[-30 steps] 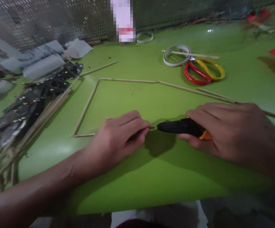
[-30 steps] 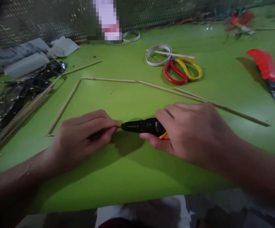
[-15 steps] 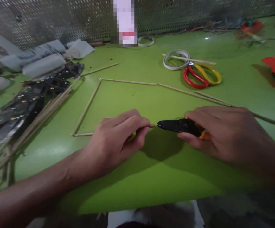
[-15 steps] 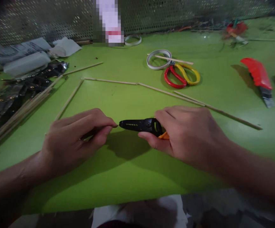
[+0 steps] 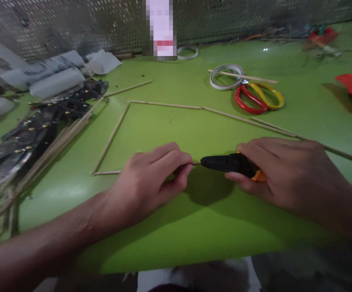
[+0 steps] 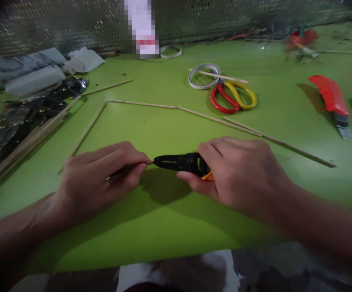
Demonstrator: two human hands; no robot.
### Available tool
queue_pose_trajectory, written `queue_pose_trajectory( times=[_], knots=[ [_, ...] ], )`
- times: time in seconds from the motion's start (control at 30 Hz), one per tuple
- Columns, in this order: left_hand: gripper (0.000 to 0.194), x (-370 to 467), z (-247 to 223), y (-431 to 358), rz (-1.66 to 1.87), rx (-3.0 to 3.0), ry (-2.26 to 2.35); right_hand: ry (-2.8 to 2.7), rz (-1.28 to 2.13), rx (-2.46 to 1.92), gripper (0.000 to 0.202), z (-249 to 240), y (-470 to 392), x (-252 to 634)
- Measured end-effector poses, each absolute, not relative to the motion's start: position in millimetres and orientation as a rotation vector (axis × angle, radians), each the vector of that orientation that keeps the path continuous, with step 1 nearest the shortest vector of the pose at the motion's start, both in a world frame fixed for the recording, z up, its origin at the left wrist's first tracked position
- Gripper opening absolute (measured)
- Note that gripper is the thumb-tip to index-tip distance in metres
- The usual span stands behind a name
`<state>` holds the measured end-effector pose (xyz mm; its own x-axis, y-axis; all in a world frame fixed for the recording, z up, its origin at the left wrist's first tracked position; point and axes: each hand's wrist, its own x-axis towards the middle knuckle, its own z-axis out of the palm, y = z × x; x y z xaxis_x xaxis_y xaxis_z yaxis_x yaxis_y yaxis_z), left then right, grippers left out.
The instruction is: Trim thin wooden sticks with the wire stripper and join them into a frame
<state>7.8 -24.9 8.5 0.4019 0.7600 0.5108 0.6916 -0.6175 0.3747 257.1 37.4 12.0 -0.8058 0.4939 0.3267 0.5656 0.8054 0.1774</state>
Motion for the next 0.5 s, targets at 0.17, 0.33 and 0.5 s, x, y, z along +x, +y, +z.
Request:
queue_pose_trajectory(
  times=[0.17,0.33,0.5],
  knots=[
    [0.011,8.8,10.1,-24.5,1.014,2.521,1.323,-2.715,-0.418,-0.786,0.048,13.6,36.7,256.1],
    [0.011,7.1,8.8,-24.1,0.983,2.532,1.305,-2.753,-0.424,-0.75,0.047,16.2,38.0,255.7],
    [0.009,5.1,5.4,-23.2,0.95,2.567,1.304,-2.764,-0.52,-0.727,0.047,15.0,37.8,256.2]
  ],
)
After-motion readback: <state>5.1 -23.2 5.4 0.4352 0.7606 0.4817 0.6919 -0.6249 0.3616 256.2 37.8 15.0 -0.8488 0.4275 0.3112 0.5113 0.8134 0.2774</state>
